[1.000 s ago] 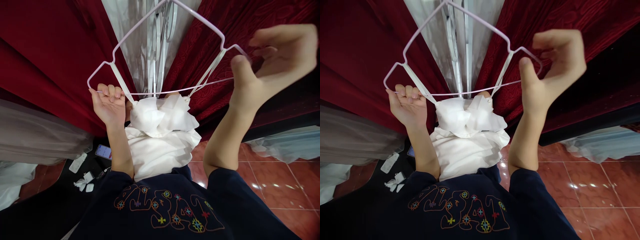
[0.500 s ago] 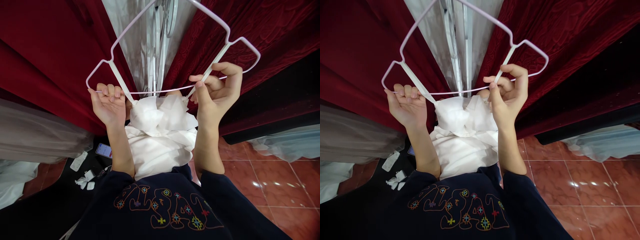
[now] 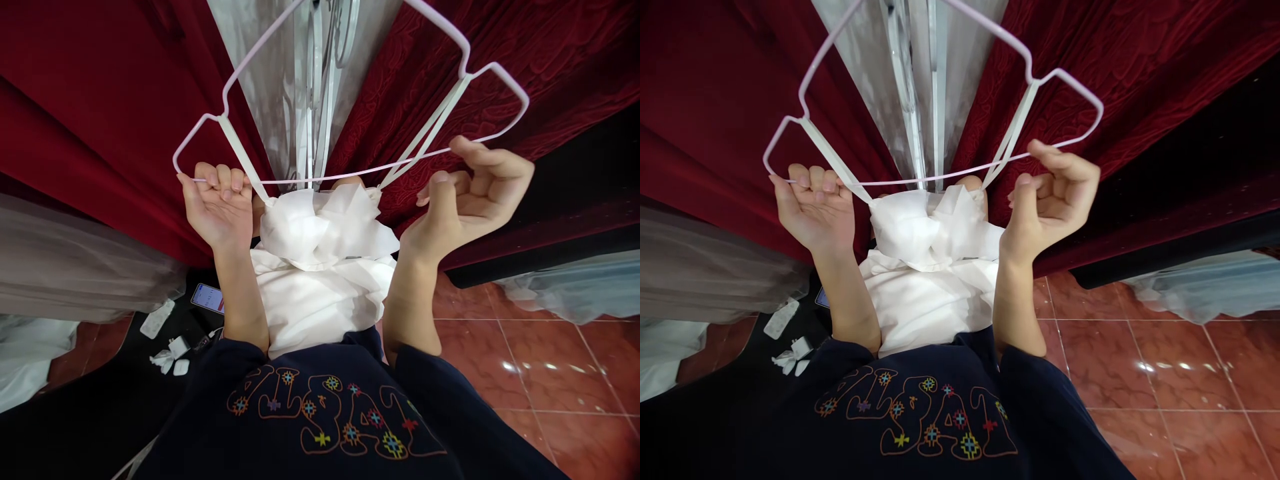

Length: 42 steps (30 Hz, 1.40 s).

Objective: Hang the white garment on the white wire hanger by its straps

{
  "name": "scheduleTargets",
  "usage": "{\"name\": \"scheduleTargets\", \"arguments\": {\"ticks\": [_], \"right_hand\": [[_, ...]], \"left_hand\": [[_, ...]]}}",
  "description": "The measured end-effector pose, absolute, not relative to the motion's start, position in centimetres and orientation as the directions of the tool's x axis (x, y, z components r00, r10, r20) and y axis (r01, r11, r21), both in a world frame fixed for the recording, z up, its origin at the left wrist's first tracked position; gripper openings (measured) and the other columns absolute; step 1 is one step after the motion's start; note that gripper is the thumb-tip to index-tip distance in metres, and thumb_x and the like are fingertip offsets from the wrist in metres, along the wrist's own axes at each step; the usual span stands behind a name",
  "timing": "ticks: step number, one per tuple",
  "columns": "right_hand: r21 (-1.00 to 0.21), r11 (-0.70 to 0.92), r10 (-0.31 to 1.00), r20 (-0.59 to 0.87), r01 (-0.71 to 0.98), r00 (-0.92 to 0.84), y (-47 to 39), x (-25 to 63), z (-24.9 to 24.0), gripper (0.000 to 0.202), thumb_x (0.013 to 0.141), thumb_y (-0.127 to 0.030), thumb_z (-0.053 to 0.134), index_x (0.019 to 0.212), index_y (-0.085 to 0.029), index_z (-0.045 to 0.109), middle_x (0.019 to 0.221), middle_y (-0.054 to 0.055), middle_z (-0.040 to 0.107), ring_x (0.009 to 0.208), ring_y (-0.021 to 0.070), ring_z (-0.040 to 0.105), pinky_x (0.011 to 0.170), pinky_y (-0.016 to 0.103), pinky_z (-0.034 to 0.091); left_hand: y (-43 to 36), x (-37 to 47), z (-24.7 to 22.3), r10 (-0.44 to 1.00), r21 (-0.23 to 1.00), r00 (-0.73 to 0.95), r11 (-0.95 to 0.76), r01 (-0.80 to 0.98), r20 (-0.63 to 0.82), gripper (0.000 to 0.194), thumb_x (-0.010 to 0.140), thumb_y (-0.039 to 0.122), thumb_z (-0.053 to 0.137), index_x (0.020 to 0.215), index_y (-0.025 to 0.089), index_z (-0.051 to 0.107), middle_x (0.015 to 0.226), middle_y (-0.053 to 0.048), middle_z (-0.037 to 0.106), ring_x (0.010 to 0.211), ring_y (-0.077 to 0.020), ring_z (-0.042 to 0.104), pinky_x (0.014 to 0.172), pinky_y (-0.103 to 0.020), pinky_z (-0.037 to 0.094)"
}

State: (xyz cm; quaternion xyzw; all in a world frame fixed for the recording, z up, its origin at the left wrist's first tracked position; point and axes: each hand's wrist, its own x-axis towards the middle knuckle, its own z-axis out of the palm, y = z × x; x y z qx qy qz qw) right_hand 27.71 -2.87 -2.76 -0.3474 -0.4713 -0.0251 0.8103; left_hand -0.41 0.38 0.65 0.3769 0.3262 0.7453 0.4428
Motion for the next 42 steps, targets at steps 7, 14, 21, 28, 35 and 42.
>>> {"name": "scheduleTargets", "arguments": {"ticks": [7,14,21,28,35,42], "right_hand": [[-0.616,0.699,0.707,0.674,0.364,-0.216,-4.5,24.9,-0.2,0.042,0.103,-0.043,0.068,0.144,-0.036,0.071,0.142,0.003,0.073,0.073,0.0099,0.063,0.065,0.033,0.061],[-0.682,0.647,0.751,0.647,0.340,-0.133,-4.0,24.2,-2.1,0.041,0.106,-0.048,0.065,0.145,-0.039,0.070,0.149,0.003,0.067,0.077,0.0104,0.060,0.071,0.036,0.064],[-0.717,0.611,0.772,0.634,0.334,-0.051,-4.1,22.4,-2.8,0.044,0.107,-0.051,0.062,0.148,-0.035,0.067,0.149,0.007,0.065,0.086,0.0131,0.065,0.067,0.034,0.062],[-0.731,0.598,0.758,0.649,0.328,0.062,-4.4,21.6,-3.2,0.034,0.108,-0.044,0.058,0.137,-0.036,0.073,0.143,0.004,0.069,0.076,0.0101,0.060,0.064,0.033,0.060],[-0.705,0.626,0.725,0.683,0.333,0.084,-4.6,22.3,-3.2,0.035,0.107,-0.036,0.059,0.138,-0.035,0.075,0.142,0.006,0.072,0.106,0.0190,0.073,0.063,0.031,0.060],[-0.721,0.609,0.751,0.658,0.330,0.051,-4.2,21.1,-3.5,0.039,0.108,-0.040,0.057,0.143,-0.035,0.072,0.146,0.006,0.070,0.102,0.0177,0.073,0.066,0.032,0.062]], "left_hand": [[0.1,0.0,0.6,0.886,0.811,-0.344,-0.436,-0.391,0.311,0.073,0.104,0.094,0.041,0.079,0.026,0.042,0.069,-0.002,0.042,0.086,-0.0261,0.065,0.077,-0.036,0.053],[-1.3,-0.1,0.1,0.897,0.845,-0.313,-0.411,-0.342,0.310,0.063,0.107,0.075,0.065,0.094,0.016,0.080,0.095,-0.012,0.074,0.081,-0.0188,0.066,0.067,-0.029,0.049],[-4.9,-0.3,2.5,0.974,0.972,0.001,-0.226,-0.071,0.226,0.036,0.096,0.053,0.088,0.096,0.016,0.089,0.065,-0.001,0.047,0.053,-0.0117,0.034,0.045,-0.026,0.023],[-1.4,-4.3,4.8,0.938,0.723,0.142,-0.141,-0.676,0.315,0.068,0.106,0.064,0.066,0.146,0.010,0.071,0.053,0.010,0.036,0.034,-0.0054,0.004,0.028,-0.025,0.010],[-2.1,-4.8,4.2,0.872,0.626,-0.386,-0.487,-0.609,0.301,0.052,0.114,0.044,0.047,0.141,0.007,0.072,0.062,0.004,0.053,0.041,-0.0085,0.025,0.035,-0.025,0.014],[-3.3,-1.2,2.7,0.927,0.906,-0.253,-0.340,-0.253,0.277,0.030,0.099,0.048,0.086,0.108,0.019,0.083,0.068,0.002,0.047,0.048,-0.0080,0.025,0.049,-0.030,0.013]]}}
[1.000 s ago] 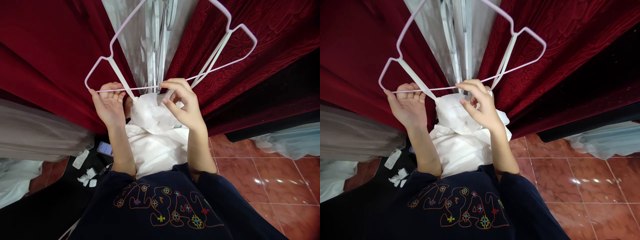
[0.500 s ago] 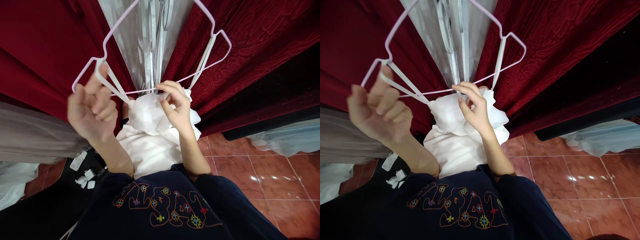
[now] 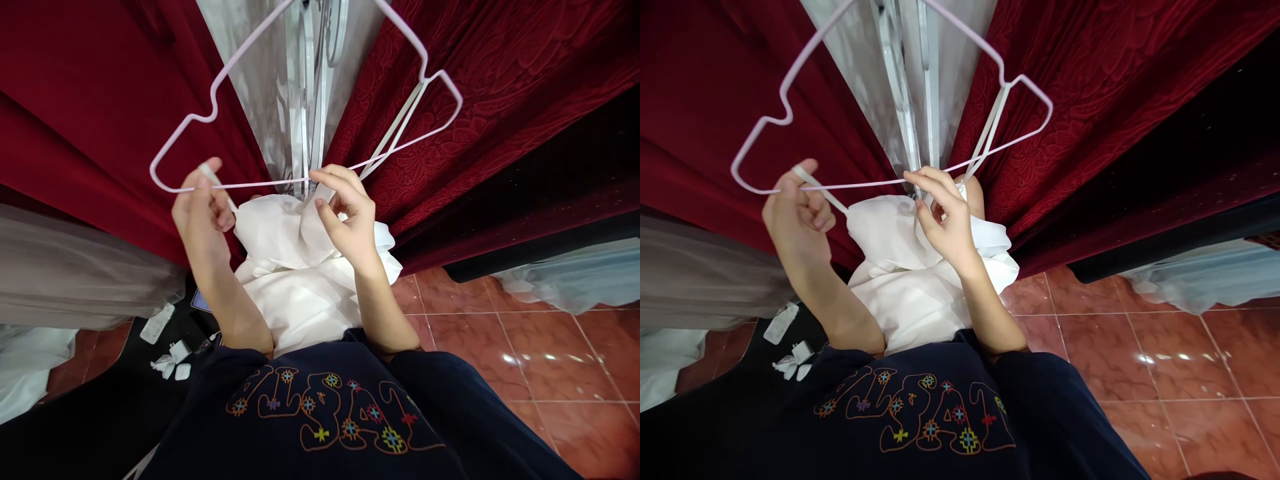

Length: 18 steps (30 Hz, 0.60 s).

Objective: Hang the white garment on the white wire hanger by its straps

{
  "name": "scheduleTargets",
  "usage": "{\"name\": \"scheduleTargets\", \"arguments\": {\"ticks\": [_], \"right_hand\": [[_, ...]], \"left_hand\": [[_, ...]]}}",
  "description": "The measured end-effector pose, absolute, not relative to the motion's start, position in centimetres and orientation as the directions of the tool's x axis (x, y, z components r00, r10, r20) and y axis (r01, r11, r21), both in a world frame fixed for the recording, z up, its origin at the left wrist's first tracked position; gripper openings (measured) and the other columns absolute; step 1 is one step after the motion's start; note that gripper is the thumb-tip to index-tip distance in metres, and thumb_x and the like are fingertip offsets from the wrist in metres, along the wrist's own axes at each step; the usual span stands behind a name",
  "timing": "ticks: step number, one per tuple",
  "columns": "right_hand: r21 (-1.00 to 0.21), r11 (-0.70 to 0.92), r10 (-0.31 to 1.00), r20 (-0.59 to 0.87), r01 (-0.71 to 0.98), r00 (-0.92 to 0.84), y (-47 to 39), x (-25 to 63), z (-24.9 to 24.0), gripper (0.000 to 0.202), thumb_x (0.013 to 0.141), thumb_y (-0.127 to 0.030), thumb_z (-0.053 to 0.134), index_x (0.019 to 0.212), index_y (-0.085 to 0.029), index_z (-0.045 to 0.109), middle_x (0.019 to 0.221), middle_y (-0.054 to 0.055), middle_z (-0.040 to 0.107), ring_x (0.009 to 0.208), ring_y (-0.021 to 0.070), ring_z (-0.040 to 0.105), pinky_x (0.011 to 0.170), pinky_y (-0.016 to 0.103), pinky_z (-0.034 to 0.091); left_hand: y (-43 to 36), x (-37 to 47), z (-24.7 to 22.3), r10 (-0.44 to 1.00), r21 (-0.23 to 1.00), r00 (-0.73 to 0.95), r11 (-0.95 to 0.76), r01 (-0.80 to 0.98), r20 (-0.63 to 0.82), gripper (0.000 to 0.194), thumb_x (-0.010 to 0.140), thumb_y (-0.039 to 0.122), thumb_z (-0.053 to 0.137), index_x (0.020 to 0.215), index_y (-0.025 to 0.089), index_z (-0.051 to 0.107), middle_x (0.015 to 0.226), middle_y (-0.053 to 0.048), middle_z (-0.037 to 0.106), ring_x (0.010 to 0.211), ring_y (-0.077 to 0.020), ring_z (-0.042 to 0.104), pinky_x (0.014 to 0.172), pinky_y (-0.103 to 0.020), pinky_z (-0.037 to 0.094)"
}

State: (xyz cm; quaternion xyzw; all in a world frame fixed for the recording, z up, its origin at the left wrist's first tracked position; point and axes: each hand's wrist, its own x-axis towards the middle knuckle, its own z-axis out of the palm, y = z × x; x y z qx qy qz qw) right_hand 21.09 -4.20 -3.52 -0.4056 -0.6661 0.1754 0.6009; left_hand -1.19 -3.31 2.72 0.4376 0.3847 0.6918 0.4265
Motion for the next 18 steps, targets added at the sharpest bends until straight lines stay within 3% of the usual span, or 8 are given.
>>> {"name": "scheduleTargets", "arguments": {"ticks": [5,7,10,12,15,18], "right_hand": [[-0.746,0.592,0.774,0.632,0.306,0.044,-5.0,20.9,-2.9,0.037,0.108,-0.046,0.060,0.143,-0.041,0.072,0.150,0.004,0.068,0.098,0.0181,0.071,0.074,0.039,0.066],[-0.729,0.600,0.750,0.656,0.329,0.086,-5.2,21.7,-2.6,0.035,0.108,-0.048,0.060,0.139,-0.039,0.074,0.147,0.005,0.069,0.106,0.0217,0.073,0.079,0.042,0.067],[-0.699,0.599,0.611,0.714,0.390,0.342,-4.7,24.0,-2.7,0.032,0.109,-0.048,0.059,0.135,-0.035,0.072,0.142,0.008,0.069,0.115,0.0253,0.072,0.089,0.046,0.065],[-0.710,0.599,0.534,0.699,0.371,0.476,-3.6,25.9,-2.8,0.034,0.108,-0.046,0.063,0.139,-0.035,0.068,0.147,0.008,0.068,0.098,0.0203,0.069,0.082,0.041,0.063],[-0.778,0.562,0.648,0.625,0.281,0.435,-1.6,28.6,-2.7,0.045,0.101,-0.050,0.075,0.143,-0.034,0.067,0.149,0.007,0.069,0.077,0.0122,0.060,0.066,0.032,0.055],[-0.816,0.507,0.768,0.574,0.277,0.285,-0.6,29.4,-2.0,0.044,0.101,-0.056,0.076,0.137,-0.031,0.070,0.128,0.007,0.075,0.076,0.0112,0.061,0.064,0.029,0.053]], "left_hand": [[-3.0,2.5,1.9,0.901,0.876,-0.253,-0.413,-0.250,0.352,0.063,0.103,0.079,0.071,0.081,0.021,0.081,0.061,-0.001,0.044,0.049,-0.0118,0.031,0.051,-0.034,0.017],[-3.4,3.4,2.1,0.885,0.871,-0.287,-0.435,-0.227,0.367,0.069,0.101,0.086,0.067,0.072,0.023,0.075,0.058,-0.002,0.045,0.048,-0.0133,0.033,0.050,-0.035,0.019],[-3.7,3.4,2.5,0.861,0.864,-0.320,-0.467,-0.190,0.395,0.071,0.100,0.087,0.066,0.070,0.023,0.073,0.057,-0.002,0.046,0.047,-0.0133,0.032,0.049,-0.035,0.019],[-3.6,3.2,2.6,0.854,0.856,-0.316,-0.482,-0.186,0.413,0.070,0.100,0.086,0.068,0.070,0.023,0.072,0.057,-0.001,0.046,0.048,-0.0128,0.033,0.049,-0.034,0.019],[-3.4,2.9,2.6,0.857,0.856,-0.303,-0.483,-0.185,0.418,0.072,0.100,0.088,0.065,0.069,0.023,0.069,0.057,-0.001,0.044,0.047,-0.0125,0.033,0.048,-0.033,0.019],[-3.4,2.8,2.7,0.863,0.866,-0.300,-0.468,-0.174,0.406,0.075,0.101,0.090,0.061,0.067,0.023,0.065,0.056,-0.001,0.041,0.047,-0.0130,0.033,0.047,-0.033,0.020]]}}
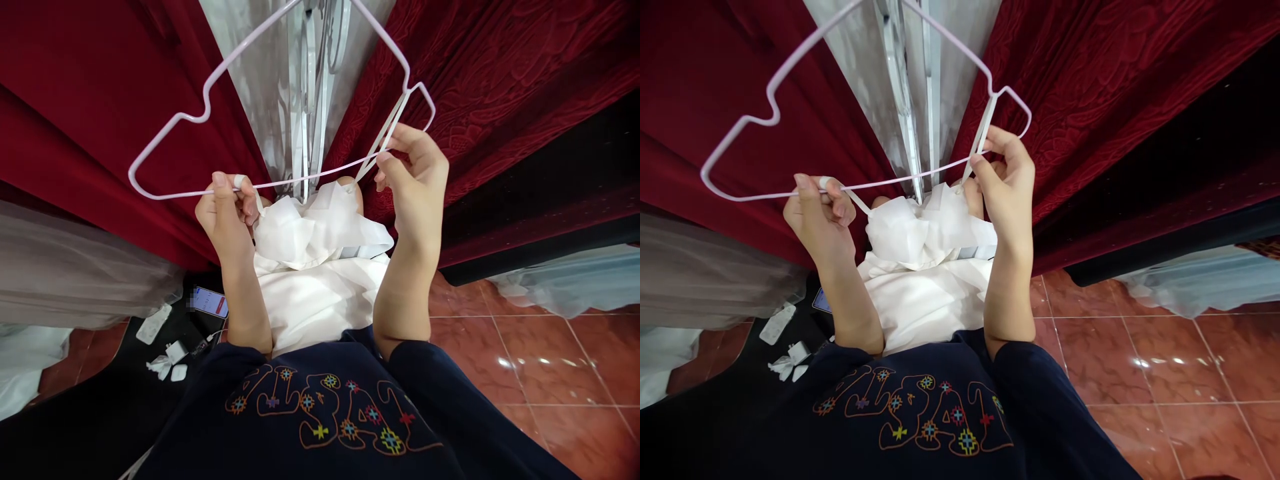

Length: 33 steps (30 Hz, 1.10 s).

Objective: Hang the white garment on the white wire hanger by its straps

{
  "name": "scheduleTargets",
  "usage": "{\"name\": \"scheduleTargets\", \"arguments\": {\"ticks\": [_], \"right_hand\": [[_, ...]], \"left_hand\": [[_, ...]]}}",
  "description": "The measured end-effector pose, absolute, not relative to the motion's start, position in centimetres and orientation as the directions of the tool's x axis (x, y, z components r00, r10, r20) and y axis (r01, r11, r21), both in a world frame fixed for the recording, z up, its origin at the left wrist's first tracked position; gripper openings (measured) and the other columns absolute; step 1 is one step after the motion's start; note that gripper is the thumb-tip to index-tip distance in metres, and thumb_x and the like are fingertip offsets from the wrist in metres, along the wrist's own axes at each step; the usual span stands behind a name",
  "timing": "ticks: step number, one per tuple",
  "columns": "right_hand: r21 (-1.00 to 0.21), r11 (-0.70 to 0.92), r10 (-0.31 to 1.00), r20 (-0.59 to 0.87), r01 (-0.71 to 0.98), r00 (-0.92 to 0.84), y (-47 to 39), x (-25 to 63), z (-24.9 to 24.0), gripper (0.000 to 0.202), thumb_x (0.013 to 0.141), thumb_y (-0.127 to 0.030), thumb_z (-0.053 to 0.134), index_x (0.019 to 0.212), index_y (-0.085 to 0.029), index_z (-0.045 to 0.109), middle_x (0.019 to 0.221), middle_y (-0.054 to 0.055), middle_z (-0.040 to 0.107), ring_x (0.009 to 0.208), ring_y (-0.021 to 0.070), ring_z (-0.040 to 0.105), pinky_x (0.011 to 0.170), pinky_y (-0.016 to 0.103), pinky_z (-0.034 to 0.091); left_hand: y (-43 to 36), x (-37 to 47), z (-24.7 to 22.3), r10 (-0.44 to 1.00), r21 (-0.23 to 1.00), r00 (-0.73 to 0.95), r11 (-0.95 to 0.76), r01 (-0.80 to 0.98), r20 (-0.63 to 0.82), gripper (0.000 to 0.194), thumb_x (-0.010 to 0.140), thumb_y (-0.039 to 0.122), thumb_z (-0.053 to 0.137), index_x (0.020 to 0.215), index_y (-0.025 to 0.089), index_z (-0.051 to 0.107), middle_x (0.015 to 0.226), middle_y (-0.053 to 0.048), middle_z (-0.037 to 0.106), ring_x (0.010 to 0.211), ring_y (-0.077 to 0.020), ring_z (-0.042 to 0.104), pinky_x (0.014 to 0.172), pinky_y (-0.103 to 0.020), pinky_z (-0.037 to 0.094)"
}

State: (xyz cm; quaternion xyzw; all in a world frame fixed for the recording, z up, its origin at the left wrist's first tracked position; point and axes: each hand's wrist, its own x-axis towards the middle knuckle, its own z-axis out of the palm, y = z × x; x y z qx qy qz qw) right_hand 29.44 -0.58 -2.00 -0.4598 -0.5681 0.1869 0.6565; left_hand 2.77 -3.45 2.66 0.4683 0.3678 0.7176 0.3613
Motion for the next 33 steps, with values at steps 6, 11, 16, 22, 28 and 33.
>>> {"name": "scheduleTargets", "arguments": {"ticks": [6,11,16,22,28,33], "right_hand": [[-0.840,0.538,0.778,0.529,0.077,0.338,-1.8,28.0,0.4,0.033,0.091,-0.055,0.086,0.105,-0.027,0.077,0.092,0.003,0.074,0.059,0.0087,0.047,0.049,0.027,0.041],[-0.689,0.724,0.620,0.664,0.021,0.419,-0.7,31.9,2.0,0.048,0.087,-0.056,0.088,0.127,-0.029,0.081,0.126,0.006,0.080,0.057,0.0032,0.049,0.046,0.021,0.034],[-0.598,0.782,0.539,0.509,-0.175,0.671,-2.4,35.2,2.2,0.062,0.104,-0.017,0.032,0.109,-0.035,0.091,0.129,-0.007,0.081,0.065,-0.0021,0.065,0.056,0.013,0.049],[-0.585,0.806,0.389,0.642,0.093,0.661,-5.6,28.5,2.9,0.019,0.092,-0.016,0.072,0.089,-0.031,0.085,0.085,-0.004,0.082,0.045,0.0036,0.043,0.042,0.021,0.024],[-0.799,0.582,0.782,0.601,0.152,0.166,-3.2,24.6,2.0,0.021,0.100,-0.046,0.079,0.101,-0.026,0.078,0.099,0.001,0.084,0.086,0.0171,0.082,0.074,0.034,0.066],[-0.789,0.582,0.768,0.613,0.198,0.183,-2.0,24.4,-0.5,0.034,0.103,-0.061,0.072,0.103,-0.026,0.073,0.100,0.001,0.081,0.093,0.0176,0.083,0.085,0.037,0.069]], "left_hand": [[-2.9,1.9,2.7,0.894,0.883,-0.276,-0.416,-0.218,0.353,0.074,0.102,0.087,0.061,0.066,0.023,0.060,0.056,-0.001,0.039,0.046,-0.0128,0.034,0.045,-0.032,0.021],[-2.2,0.7,2.5,0.922,0.889,-0.205,-0.375,-0.264,0.328,0.076,0.100,0.086,0.065,0.063,0.021,0.059,0.056,0.000,0.039,0.045,-0.0103,0.031,0.044,-0.029,0.020],[-2.3,0.6,2.3,0.918,0.877,-0.214,-0.387,-0.285,0.335,0.074,0.099,0.083,0.072,0.062,0.020,0.062,0.056,0.000,0.040,0.046,-0.0099,0.031,0.043,-0.028,0.021],[-2.5,1.5,2.2,0.926,0.856,-0.194,-0.375,-0.357,0.325,0.069,0.105,0.074,0.070,0.066,0.017,0.066,0.057,0.000,0.043,0.045,-0.0087,0.035,0.040,-0.024,0.022],[-3.2,1.4,2.4,0.920,0.891,-0.235,-0.372,-0.261,0.315,0.066,0.109,0.069,0.068,0.067,0.018,0.066,0.057,0.000,0.047,0.044,-0.0103,0.038,0.041,-0.026,0.030],[-3.4,1.3,2.3,0.920,0.899,-0.224,-0.370,-0.236,0.321,0.067,0.108,0.071,0.070,0.066,0.018,0.068,0.057,-0.001,0.047,0.046,-0.0112,0.036,0.043,-0.027,0.028]]}}
